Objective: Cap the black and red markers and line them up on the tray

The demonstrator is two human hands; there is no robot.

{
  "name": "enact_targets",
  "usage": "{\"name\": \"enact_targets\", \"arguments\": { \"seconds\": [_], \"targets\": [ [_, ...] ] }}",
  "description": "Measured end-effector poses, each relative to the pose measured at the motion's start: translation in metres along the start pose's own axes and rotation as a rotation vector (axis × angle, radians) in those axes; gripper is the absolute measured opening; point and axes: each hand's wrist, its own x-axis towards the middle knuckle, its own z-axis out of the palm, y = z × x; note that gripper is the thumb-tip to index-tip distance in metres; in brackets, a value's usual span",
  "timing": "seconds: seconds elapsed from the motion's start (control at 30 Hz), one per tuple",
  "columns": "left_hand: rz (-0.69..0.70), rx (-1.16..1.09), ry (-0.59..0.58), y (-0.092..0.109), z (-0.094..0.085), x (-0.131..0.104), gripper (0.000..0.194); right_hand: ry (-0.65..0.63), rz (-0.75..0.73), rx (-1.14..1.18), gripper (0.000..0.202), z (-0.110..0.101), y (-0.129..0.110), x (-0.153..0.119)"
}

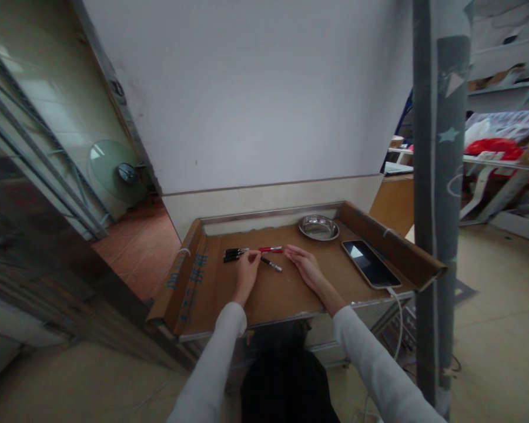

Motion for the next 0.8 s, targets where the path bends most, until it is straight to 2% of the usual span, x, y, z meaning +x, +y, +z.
{"name": "enact_targets", "arguments": {
  "seconds": [0.07, 0.13, 0.27, 0.33, 0.4, 0.57, 0.7, 0.8],
  "targets": [
    [-0.005, 0.057, -0.043, -0.002, 0.002, 0.0, 0.007, 0.04, -0.064, -0.096, 0.029, 0.0, -0.002, 0.0],
    [0.049, 0.125, -0.085, -0.002, 0.002, -0.002, 0.01, 0.094, -0.168, -0.241, 0.027, -0.001, -0.004, -0.001],
    [0.312, 0.272, -0.228, 0.006, -0.004, -0.008, 0.021, 0.164, -0.354, -0.451, 0.028, -0.002, -0.007, -0.004],
    [0.401, 0.345, -0.316, 0.01, -0.005, -0.011, 0.022, 0.157, -0.371, -0.469, 0.03, -0.002, -0.007, -0.005],
    [0.419, 0.417, -0.36, 0.013, -0.004, -0.013, 0.017, 0.145, -0.358, -0.478, 0.032, -0.001, -0.007, -0.006],
    [0.416, 0.58, -0.283, 0.016, 0.007, -0.012, 0.012, 0.091, -0.385, -0.538, 0.033, 0.001, -0.007, -0.007],
    [0.468, 0.669, -0.216, 0.026, 0.011, -0.015, 0.015, -0.047, -0.43, -0.596, 0.028, 0.005, -0.005, -0.009],
    [0.603, 0.602, -0.316, 0.035, 0.009, -0.024, 0.016, -0.137, -0.438, -0.618, 0.03, 0.004, -0.002, -0.008]
  ]
}}
